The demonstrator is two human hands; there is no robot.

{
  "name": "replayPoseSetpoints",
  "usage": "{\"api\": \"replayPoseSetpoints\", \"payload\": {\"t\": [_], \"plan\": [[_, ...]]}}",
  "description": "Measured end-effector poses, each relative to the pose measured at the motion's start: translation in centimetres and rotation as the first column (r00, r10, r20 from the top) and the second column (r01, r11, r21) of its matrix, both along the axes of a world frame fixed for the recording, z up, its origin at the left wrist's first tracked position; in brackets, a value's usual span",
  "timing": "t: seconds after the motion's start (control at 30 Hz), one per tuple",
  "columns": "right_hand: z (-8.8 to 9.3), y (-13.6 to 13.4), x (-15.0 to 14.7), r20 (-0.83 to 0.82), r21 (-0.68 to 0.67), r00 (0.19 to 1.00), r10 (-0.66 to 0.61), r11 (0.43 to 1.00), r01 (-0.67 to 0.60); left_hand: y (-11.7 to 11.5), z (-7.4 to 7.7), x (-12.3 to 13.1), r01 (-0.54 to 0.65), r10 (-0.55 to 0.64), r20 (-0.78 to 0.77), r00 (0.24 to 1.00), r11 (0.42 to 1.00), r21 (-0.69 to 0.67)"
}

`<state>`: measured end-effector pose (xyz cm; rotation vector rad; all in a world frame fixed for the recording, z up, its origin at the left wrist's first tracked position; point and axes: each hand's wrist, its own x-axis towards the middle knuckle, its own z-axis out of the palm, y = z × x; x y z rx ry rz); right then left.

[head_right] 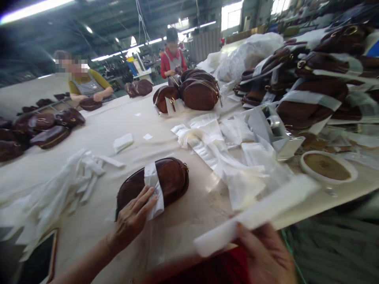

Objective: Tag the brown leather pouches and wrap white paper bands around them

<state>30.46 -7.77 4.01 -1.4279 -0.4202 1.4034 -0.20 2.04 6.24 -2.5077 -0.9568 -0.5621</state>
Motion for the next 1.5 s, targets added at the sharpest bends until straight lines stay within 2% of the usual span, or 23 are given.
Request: {"api": "replayPoseSetpoints", "payload": {"t": [0.07, 0.13, 0.23, 0.33, 0.43, 0.57, 0.77, 0.9, 1.1, 1.27, 1.4, 1.5], "plan": [[1.2, 2.3, -5.0, -0.266, 0.049, 0.96, 0.086, 0.996, -0.075, 0.2, 0.1, -0.2, 0.008, -0.008, 0.007, 1.0, 1.0, -0.007], [1.8, 4.3, -9.8, -0.416, 0.078, 0.892, 0.175, 0.985, -0.157, 0.4, 0.3, -0.5, 0.016, -0.015, 0.031, 0.999, 0.999, -0.028], [2.1, 6.0, -14.4, -0.439, 0.013, 0.867, 0.235, 0.967, -0.255, 0.9, 0.8, -0.8, 0.03, -0.026, 0.057, 0.998, 0.997, -0.074], [2.4, 7.0, -16.0, -0.398, -0.042, 0.875, 0.275, 0.948, -0.316, 1.4, 1.5, -0.9, 0.061, -0.056, 0.057, 0.997, 0.993, -0.096], [2.8, 7.6, -16.6, -0.396, -0.056, 0.87, 0.294, 0.938, -0.342, 1.8, 2.1, -1.0, 0.085, -0.08, 0.049, 0.996, 0.989, -0.121], [2.8, 8.1, -17.2, -0.398, -0.07, 0.858, 0.324, 0.922, -0.381, 1.5, 2.2, -1.2, 0.088, -0.076, 0.073, 0.994, 0.982, -0.169], [2.3, 8.7, -15.7, -0.446, -0.083, 0.792, 0.418, 0.861, -0.502, 0.0, 1.9, -1.5, 0.049, -0.039, 0.037, 0.999, 0.942, -0.331], [2.3, 9.3, -14.3, -0.476, -0.113, 0.757, 0.448, 0.822, -0.558, -0.2, 1.4, -1.2, 0.022, -0.016, 0.025, 1.0, 0.966, -0.258], [2.4, 9.3, -13.2, -0.394, -0.136, 0.844, 0.363, 0.885, -0.444, -0.2, 0.5, -1.0, -0.008, 0.019, 0.053, 0.998, 0.978, -0.206], [2.2, 9.4, -13.9, -0.307, -0.13, 0.887, 0.346, 0.908, -0.399, -0.7, 0.3, -0.6, -0.027, 0.044, 0.077, 0.996, 0.979, -0.2], [2.2, 9.3, -14.2, -0.231, -0.129, 0.889, 0.396, 0.893, -0.432, -0.9, -0.1, -0.1, -0.059, 0.076, 0.107, 0.991, 0.986, -0.157], [1.9, 8.6, -13.2, -0.15, -0.131, 0.861, 0.486, 0.854, -0.504, -0.9, -0.6, 0.2, -0.084, 0.096, 0.125, 0.987, 0.992, -0.096]]}}
